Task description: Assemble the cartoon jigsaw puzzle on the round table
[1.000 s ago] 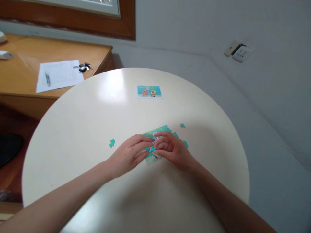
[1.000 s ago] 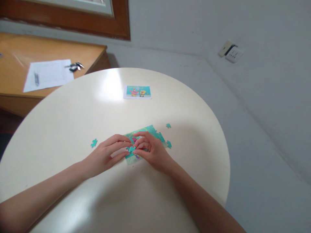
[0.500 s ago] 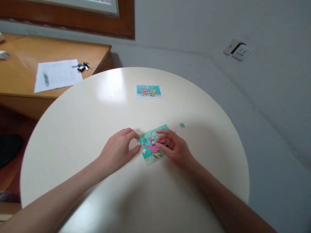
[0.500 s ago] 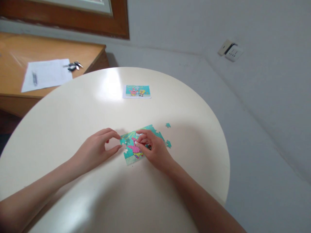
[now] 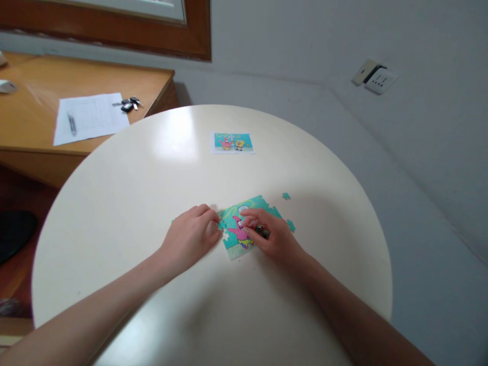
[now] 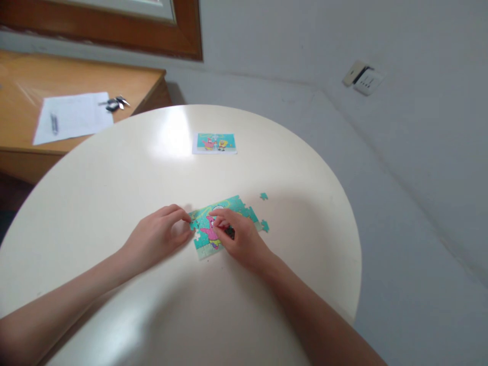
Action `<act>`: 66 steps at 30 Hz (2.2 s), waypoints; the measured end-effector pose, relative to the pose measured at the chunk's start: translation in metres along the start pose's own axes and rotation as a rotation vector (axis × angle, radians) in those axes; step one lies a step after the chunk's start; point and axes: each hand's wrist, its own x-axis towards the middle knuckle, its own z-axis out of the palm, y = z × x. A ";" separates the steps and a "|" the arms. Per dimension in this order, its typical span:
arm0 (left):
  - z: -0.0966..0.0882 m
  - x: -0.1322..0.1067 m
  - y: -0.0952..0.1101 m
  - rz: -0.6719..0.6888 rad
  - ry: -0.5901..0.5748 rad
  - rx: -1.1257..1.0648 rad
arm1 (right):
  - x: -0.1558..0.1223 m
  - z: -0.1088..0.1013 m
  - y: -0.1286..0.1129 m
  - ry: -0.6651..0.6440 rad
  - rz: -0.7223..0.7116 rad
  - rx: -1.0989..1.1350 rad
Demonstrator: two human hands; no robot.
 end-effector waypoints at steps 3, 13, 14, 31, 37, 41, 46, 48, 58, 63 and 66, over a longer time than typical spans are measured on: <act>0.000 0.000 -0.001 -0.005 0.011 0.002 | 0.000 0.000 0.000 0.004 -0.015 -0.006; -0.002 0.000 -0.002 0.003 0.004 0.003 | 0.000 -0.001 -0.003 -0.006 -0.005 -0.012; -0.002 0.000 -0.002 0.004 0.002 0.003 | 0.000 -0.001 -0.002 -0.008 -0.006 -0.013; -0.002 0.000 -0.003 0.005 -0.016 -0.012 | -0.001 0.000 -0.003 -0.013 -0.021 -0.036; -0.002 -0.001 -0.003 0.008 -0.013 -0.028 | -0.001 0.000 -0.003 -0.012 -0.030 -0.037; 0.000 -0.001 -0.005 0.017 0.017 -0.042 | -0.001 -0.001 -0.003 -0.024 -0.013 -0.036; 0.000 -0.001 -0.006 0.012 0.013 -0.054 | -0.001 -0.001 -0.003 -0.026 -0.023 -0.034; -0.001 0.000 -0.006 0.009 0.005 -0.046 | -0.001 -0.001 -0.003 -0.022 -0.031 -0.037; 0.002 -0.002 -0.008 0.055 0.052 -0.095 | -0.001 -0.001 -0.004 -0.029 -0.029 -0.050; 0.004 -0.002 -0.008 0.061 0.053 -0.076 | -0.001 0.000 -0.003 -0.027 -0.052 -0.059; 0.004 -0.002 -0.008 0.063 0.059 -0.072 | -0.001 0.000 -0.004 -0.028 -0.056 -0.054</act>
